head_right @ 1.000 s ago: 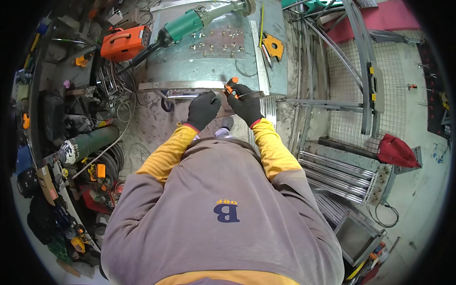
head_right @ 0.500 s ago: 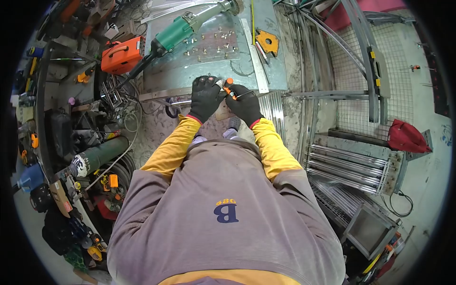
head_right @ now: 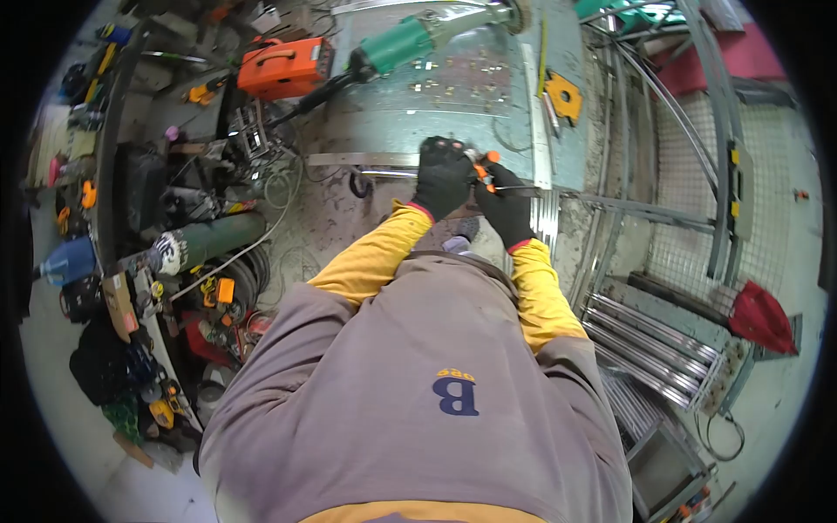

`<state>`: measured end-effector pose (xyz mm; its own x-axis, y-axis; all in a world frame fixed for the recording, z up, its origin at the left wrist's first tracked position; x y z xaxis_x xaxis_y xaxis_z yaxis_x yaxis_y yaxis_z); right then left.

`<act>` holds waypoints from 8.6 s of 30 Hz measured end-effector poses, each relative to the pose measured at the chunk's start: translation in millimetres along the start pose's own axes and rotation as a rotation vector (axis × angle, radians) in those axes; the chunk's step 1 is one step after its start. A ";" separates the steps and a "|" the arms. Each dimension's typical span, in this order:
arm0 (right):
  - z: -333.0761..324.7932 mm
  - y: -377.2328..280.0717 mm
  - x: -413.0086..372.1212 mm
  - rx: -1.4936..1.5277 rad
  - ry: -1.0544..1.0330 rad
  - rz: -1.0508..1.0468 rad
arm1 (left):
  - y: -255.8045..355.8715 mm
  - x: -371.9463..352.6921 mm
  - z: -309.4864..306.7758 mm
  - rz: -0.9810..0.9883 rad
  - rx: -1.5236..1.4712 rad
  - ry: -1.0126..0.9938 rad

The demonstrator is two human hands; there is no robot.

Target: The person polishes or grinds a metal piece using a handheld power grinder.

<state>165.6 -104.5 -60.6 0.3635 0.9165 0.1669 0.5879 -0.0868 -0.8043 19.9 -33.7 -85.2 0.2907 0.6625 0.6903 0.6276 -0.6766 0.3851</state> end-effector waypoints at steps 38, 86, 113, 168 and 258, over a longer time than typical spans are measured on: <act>-1.6 15.3 3.1 -0.064 0.013 0.052 | 38.7 117.8 -55.4 -0.376 -0.720 -0.351; 4.0 27.6 6.7 -0.179 0.009 0.026 | 14.7 114.6 10.0 0.210 -0.848 -0.393; -3.9 17.5 12.5 -0.062 -0.026 -0.070 | 53.9 58.2 0.2 -0.889 -0.752 0.066; -16.5 12.5 6.2 -0.122 -0.077 -0.025 | -54.7 6.1 -66.9 0.009 0.057 -0.139; 152.9 -152.5 -113.2 0.809 -0.439 1.116 | 129.2 -267.3 -362.3 -1.275 0.224 -0.121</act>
<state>-75.7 -135.3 -44.0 0.0163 0.5762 -0.8171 -0.4645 -0.7193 -0.5165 -238.4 -414.7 1.9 -0.5412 0.8278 -0.1478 0.6114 0.5080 0.6067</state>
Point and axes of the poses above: each hand's wrist, its own x-axis towards the middle knuckle, its own z-axis out of the palm, y = z × x, the point moved 3 cm from there along x, towards the middle knuckle, and after that the axes turned 13 degrees about y, right-handed, at the moved point
